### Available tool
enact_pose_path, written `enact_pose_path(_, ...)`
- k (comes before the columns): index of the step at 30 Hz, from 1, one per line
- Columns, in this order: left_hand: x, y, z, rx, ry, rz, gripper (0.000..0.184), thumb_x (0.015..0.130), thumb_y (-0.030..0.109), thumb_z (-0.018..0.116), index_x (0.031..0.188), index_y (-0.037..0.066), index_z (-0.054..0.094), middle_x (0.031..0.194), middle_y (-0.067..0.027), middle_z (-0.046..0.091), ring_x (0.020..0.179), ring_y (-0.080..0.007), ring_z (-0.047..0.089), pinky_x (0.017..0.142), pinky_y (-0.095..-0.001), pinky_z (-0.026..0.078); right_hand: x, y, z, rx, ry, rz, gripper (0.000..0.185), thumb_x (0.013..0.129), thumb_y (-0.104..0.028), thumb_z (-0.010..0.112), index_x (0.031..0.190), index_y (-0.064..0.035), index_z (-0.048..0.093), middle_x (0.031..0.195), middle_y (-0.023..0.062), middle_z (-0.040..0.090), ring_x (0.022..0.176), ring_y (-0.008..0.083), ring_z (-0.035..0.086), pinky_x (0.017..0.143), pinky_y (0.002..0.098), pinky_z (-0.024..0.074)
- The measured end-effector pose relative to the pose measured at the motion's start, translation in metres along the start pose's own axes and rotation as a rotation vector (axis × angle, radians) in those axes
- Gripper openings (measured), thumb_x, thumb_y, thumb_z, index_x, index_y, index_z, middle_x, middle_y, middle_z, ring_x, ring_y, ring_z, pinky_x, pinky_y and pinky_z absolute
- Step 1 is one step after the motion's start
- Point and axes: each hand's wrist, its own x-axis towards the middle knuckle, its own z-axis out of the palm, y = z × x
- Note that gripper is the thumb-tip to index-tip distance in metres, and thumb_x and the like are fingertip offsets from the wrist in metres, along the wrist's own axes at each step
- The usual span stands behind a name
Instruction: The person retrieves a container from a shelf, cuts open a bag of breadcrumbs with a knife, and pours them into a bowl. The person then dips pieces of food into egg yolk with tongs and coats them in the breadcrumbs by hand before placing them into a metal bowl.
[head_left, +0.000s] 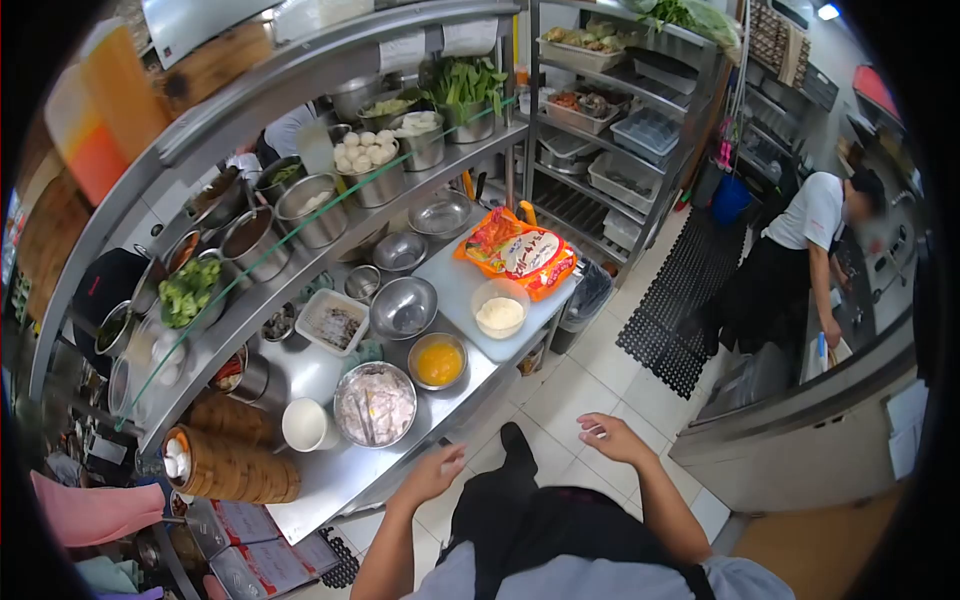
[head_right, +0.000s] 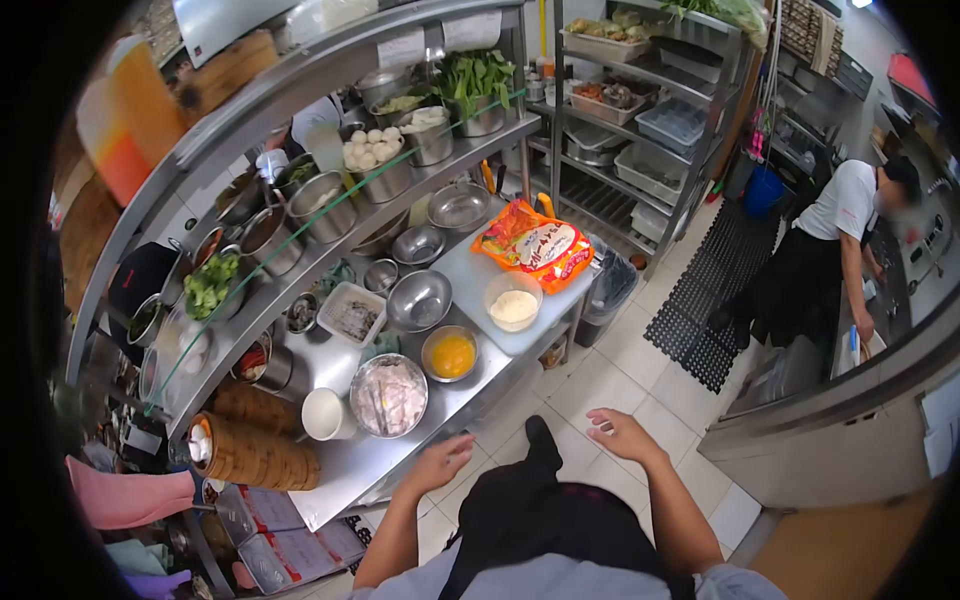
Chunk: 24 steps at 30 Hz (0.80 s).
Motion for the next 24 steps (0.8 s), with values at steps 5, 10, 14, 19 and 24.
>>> enact_pose_path(5, 0.152, 0.019, -0.013, 0.025, 0.100, 0.089, 0.035, 0.099, 0.023, 0.063, 0.132, 0.011, 0.065, 0.103, -0.0130, 0.074, 0.089, -0.0204, 0.071, 0.078, -0.0357, 0.054, 0.049, 0.026, -0.075, 0.002, 0.053, 0.134, 0.038, 0.094, -0.021, 0.072, 0.127, -0.0036, 0.063, 0.110, 0.0134, 0.071, 0.098, 0.0215, 0.068, 0.088, 0.0348, 0.0553)
enact_pose_path(10, 0.252, 0.070, -0.019, 0.071, 0.147, -0.008, 0.031, 0.095, 0.021, 0.065, 0.125, 0.011, 0.068, 0.090, -0.0128, 0.074, 0.081, -0.0267, 0.071, 0.074, -0.0392, 0.054, 0.103, 0.039, -0.157, 0.013, 0.145, 0.219, 0.031, 0.095, -0.016, 0.069, 0.123, -0.0031, 0.066, 0.107, 0.0107, 0.070, 0.100, 0.0175, 0.066, 0.090, 0.0321, 0.0528)
enact_pose_path(14, 0.289, 0.042, 0.009, 0.348, 0.219, -0.165, 0.023, 0.091, 0.021, 0.069, 0.112, 0.012, 0.070, 0.092, -0.0145, 0.072, 0.085, -0.0347, 0.069, 0.073, -0.0455, 0.055, 0.174, 0.043, -0.193, 0.076, 0.119, 0.035, 0.031, 0.095, -0.014, 0.069, 0.124, -0.0036, 0.065, 0.104, 0.0090, 0.069, 0.097, 0.0172, 0.066, 0.085, 0.0316, 0.0545)
enact_pose_path(19, 0.281, 0.088, -0.004, 0.390, 0.451, -0.006, 0.015, 0.083, 0.017, 0.075, 0.094, 0.009, 0.069, 0.090, -0.0130, 0.068, 0.084, -0.0365, 0.067, 0.071, -0.0451, 0.053, 0.278, -0.035, -0.214, 0.043, -0.161, -0.279, 0.041, 0.093, -0.013, 0.069, 0.134, -0.0105, 0.063, 0.114, 0.0132, 0.069, 0.100, 0.0226, 0.068, 0.092, 0.0369, 0.0538)
enact_pose_path(24, 0.321, 0.198, -0.013, 0.403, 0.389, 0.007, 0.018, 0.075, 0.009, 0.079, 0.088, 0.005, 0.069, 0.089, -0.0130, 0.066, 0.083, -0.0345, 0.066, 0.071, -0.0416, 0.053, 0.364, -0.076, -0.234, -0.212, -0.379, -0.845, 0.049, 0.091, -0.031, 0.072, 0.136, -0.0177, 0.060, 0.116, 0.0136, 0.065, 0.101, 0.0344, 0.066, 0.090, 0.0447, 0.0529)
